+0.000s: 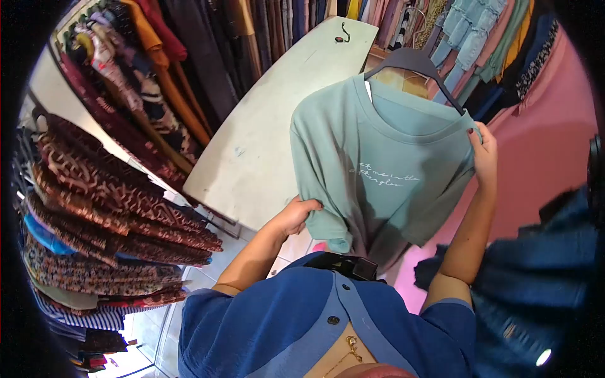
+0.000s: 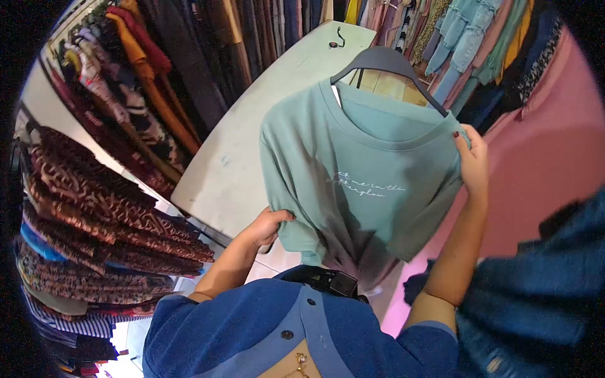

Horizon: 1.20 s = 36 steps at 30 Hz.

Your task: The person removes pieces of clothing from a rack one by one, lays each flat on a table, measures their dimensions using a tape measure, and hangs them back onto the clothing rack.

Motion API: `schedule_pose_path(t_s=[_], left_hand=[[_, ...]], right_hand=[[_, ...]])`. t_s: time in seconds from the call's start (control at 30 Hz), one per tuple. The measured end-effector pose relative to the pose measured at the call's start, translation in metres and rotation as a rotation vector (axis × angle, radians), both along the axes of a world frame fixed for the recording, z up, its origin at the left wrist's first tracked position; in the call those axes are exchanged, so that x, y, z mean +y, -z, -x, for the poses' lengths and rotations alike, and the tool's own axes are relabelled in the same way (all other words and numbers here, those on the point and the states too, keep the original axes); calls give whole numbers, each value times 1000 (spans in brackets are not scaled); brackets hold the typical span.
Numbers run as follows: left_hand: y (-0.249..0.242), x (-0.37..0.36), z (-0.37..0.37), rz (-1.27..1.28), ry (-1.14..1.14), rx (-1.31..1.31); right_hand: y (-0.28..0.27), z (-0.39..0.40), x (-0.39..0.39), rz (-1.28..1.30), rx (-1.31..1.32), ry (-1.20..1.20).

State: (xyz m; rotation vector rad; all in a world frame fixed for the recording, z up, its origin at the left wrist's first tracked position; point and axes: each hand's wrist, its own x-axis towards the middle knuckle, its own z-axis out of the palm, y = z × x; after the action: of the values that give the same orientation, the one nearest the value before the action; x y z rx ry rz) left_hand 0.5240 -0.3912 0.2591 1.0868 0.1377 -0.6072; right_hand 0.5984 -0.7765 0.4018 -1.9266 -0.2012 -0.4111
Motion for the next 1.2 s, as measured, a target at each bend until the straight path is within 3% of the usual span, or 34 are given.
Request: schedule_pose_path(t_s=[0.07, 0.13, 0.2, 0.4, 0.67, 0.73, 0.87, 0.93, 1.0, 1.07, 1.17, 1.2], left_hand=[[7, -12, -31, -1, -102, 47], [13, -13, -58, -44, -59, 61], [10, -18, -87, -165, -71, -64], [-3, -31, -163, -181, -58, -146], [-9, -70, -215, -296, -515, -217], [-16, -73, -225, -573, -521, -267], [-51, -79, -238, -818, -597, -328], [-60, -81, -248, -809, -719, -337], [-73, -76, -253, -936, -768, -339], [-80, -64, -259, -938, -814, -365], [-86, -41, -269, -641, -1041, -398], [-90, -34, -274, -704, -1015, -476]], right_hand=[[2, -38, -20, -2, 3, 20], [6, -63, -36, 123, -66, 43], [5, -89, -57, 72, -13, 37], [17, -188, -113, 62, -64, 9], [27, -374, -143, 181, -145, -189], [25, -423, -140, 206, -169, -234], [1, -500, -108, 251, -300, -346], [-2, -545, -88, 212, -313, -392], [-15, -577, -66, 322, -499, -380], [-23, -609, -47, 286, -474, -441], [-55, -658, -7, 280, -554, -508], [-60, -672, 7, 303, -610, -521]])
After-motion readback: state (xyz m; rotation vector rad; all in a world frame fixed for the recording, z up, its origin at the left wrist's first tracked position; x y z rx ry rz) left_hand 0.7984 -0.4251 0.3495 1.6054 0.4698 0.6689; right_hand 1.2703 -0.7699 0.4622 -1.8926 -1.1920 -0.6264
